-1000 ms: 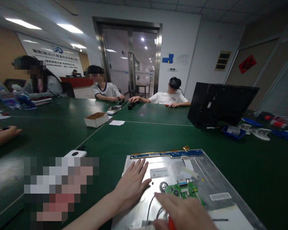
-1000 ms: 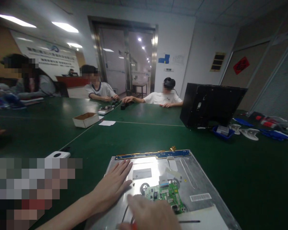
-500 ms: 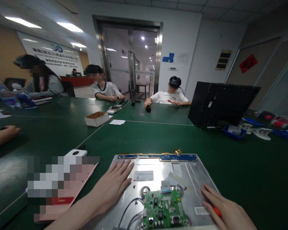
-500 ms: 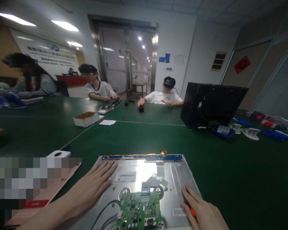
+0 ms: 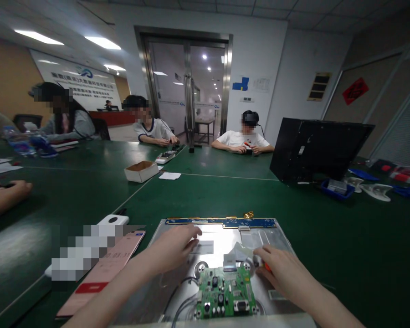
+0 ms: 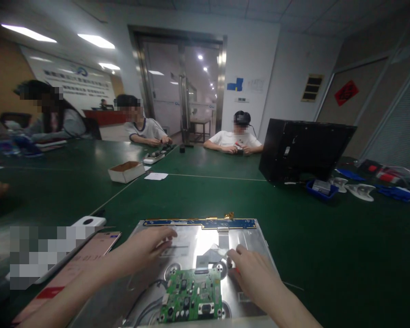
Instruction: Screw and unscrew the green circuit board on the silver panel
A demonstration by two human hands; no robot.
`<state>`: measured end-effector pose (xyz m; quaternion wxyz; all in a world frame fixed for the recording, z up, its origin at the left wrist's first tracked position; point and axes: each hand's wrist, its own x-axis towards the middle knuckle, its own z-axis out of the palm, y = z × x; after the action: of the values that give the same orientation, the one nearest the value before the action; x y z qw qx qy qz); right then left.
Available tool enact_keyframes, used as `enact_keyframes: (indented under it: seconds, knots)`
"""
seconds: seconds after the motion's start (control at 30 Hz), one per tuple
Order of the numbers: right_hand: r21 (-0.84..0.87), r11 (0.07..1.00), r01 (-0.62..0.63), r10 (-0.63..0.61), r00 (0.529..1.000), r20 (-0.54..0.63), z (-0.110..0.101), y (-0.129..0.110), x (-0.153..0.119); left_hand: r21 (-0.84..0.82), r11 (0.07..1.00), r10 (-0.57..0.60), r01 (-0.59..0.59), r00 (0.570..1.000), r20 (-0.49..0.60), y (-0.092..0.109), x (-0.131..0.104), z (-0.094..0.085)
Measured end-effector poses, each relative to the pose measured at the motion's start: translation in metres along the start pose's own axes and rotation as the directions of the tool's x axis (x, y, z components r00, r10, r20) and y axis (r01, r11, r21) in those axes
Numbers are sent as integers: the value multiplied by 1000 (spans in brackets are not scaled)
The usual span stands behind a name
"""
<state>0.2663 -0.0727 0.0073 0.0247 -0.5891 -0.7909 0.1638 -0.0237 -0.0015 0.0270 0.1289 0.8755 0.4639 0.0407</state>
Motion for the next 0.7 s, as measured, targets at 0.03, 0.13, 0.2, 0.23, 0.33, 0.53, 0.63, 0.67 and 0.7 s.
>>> enact_keyframes:
  seconds: [0.03, 0.13, 0.2, 0.23, 0.33, 0.53, 0.63, 0.67, 0.7]
  knots:
    - [10, 1000, 23, -23, 999, 23, 0, 0, 3, -56, 998, 26, -24, 999, 34, -2, 2, -4]
    - [-1, 996, 84, -84, 996, 33, 4, 3, 9, -159, 987, 47, -31, 994, 102, -8, 3, -11]
    - [-33, 994, 104, -104, 994, 23, 7, 6, 11, -198, 980, 49, -21, 989, 137, -11, 1, -10]
    - [-41, 994, 105, -104, 994, 17, 8, 8, 11, -210, 978, 51, -16, 986, 161, -11, -1, -9]
    - [-9, 995, 97, -97, 995, -4, 8, 10, 10, -232, 973, 58, -2, 971, 234, -10, -7, -4]
    - [79, 992, 97, -94, 994, -48, 7, 13, 8, -191, 981, 58, -14, 972, 226, -12, -9, -1]
    - [110, 989, 95, -89, 995, -53, 5, 14, 8, -192, 981, 69, -25, 971, 229, -14, -9, 0]
    - [128, 988, 92, -86, 995, -55, 4, 15, 8, -195, 980, 71, -26, 971, 230, -14, -9, 0]
    - [146, 985, 92, -85, 995, -56, 3, 16, 8, -196, 980, 72, -26, 971, 228, -14, -8, 0]
